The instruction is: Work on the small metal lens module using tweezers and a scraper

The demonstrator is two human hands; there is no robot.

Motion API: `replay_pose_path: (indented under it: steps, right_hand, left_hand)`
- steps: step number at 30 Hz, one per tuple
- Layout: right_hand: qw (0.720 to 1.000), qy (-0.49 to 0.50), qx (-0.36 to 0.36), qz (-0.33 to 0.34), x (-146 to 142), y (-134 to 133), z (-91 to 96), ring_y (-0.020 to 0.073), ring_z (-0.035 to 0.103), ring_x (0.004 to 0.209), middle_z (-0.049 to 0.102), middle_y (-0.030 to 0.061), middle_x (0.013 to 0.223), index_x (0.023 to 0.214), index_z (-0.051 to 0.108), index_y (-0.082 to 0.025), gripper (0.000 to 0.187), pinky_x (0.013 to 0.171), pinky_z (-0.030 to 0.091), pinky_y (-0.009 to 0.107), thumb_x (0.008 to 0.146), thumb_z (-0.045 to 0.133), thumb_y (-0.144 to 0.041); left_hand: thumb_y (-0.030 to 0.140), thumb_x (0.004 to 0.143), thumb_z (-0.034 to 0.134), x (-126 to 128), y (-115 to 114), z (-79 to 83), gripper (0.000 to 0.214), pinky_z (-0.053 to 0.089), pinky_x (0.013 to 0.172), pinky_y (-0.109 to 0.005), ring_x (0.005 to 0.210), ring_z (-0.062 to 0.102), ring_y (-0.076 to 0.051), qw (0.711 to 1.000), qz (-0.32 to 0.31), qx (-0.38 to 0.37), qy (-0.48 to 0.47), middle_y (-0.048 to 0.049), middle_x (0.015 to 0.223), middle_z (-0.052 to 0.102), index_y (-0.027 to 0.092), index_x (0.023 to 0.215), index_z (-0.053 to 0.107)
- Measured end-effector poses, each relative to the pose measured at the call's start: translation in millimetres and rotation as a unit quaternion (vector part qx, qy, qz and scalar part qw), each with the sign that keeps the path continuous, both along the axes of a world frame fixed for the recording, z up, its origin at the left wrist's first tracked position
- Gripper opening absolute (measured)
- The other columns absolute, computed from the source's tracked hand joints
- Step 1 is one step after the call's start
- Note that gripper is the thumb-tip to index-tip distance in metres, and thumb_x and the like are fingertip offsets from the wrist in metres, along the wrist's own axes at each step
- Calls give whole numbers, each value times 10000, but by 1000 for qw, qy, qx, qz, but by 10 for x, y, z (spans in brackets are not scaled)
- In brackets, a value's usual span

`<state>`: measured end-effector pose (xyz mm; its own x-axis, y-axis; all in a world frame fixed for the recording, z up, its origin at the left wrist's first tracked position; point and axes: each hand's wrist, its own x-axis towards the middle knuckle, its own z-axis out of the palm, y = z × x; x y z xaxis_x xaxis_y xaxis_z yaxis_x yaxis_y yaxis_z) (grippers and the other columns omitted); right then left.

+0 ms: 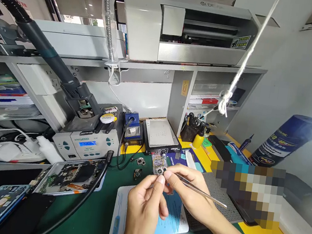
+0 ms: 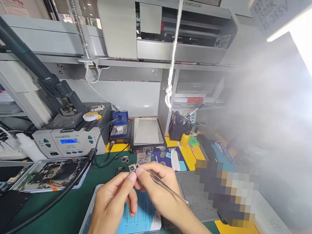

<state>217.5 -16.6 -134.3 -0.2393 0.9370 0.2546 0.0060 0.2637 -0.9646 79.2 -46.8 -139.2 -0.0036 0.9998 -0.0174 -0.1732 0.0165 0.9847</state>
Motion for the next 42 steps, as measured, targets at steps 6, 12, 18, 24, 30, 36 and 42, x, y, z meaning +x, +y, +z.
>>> replay_pose_path:
  steps: [6,12,18,24,30,36,42]
  right_hand:
    - [999,11,-23,25,51,65,54,133,667,652,672,-35,765,885,678,-162,277,621,573,293,1018,662,-404]
    - [997,7,-35,66,137,60,119,146,699,685,702,-20,784,898,680,-163,295,619,586,296,1016,658,-432]
    - [999,-35,-17,23,145,-4,144,141,687,690,710,-25,780,878,704,-169,233,645,579,296,988,710,-374]
    - [998,-51,39,-10,142,-38,190,137,661,702,725,-13,809,879,753,-175,189,648,543,286,953,745,-348]
    - [997,-50,55,-11,137,-70,210,129,673,695,760,3,816,890,801,-208,99,640,536,246,930,751,-283]
    - [996,-59,70,-7,132,-81,212,117,667,711,776,-13,821,894,816,-245,60,662,521,213,917,762,-232]
    - [995,-57,84,-4,131,-99,243,114,661,721,782,-24,824,905,813,-253,74,680,518,207,915,755,-207]
  left_hand:
    - [487,898,724,-82,36,53,338,404,460,-192,478,508,-110,999,-19,24,29,21,494,569,166,791,725]
    - [458,888,734,-143,-8,66,318,413,478,-202,513,515,-117,998,9,57,15,29,573,590,180,1040,705]
    - [425,917,701,-167,-17,99,267,385,462,-201,462,454,-104,999,-8,42,-5,44,479,537,165,980,704]
    - [393,899,696,-162,-24,109,238,399,442,-210,448,458,-107,999,-21,33,-22,41,489,544,162,952,681]
    - [253,880,704,-95,-79,78,56,472,546,-220,578,590,-122,993,55,100,2,6,681,642,203,899,687]
    - [192,900,663,-61,-83,26,60,493,576,-216,625,613,-111,982,94,165,19,25,781,615,242,906,697]
    - [159,920,633,-97,-77,6,105,509,579,-217,634,613,-112,976,82,199,36,26,794,597,246,930,691]
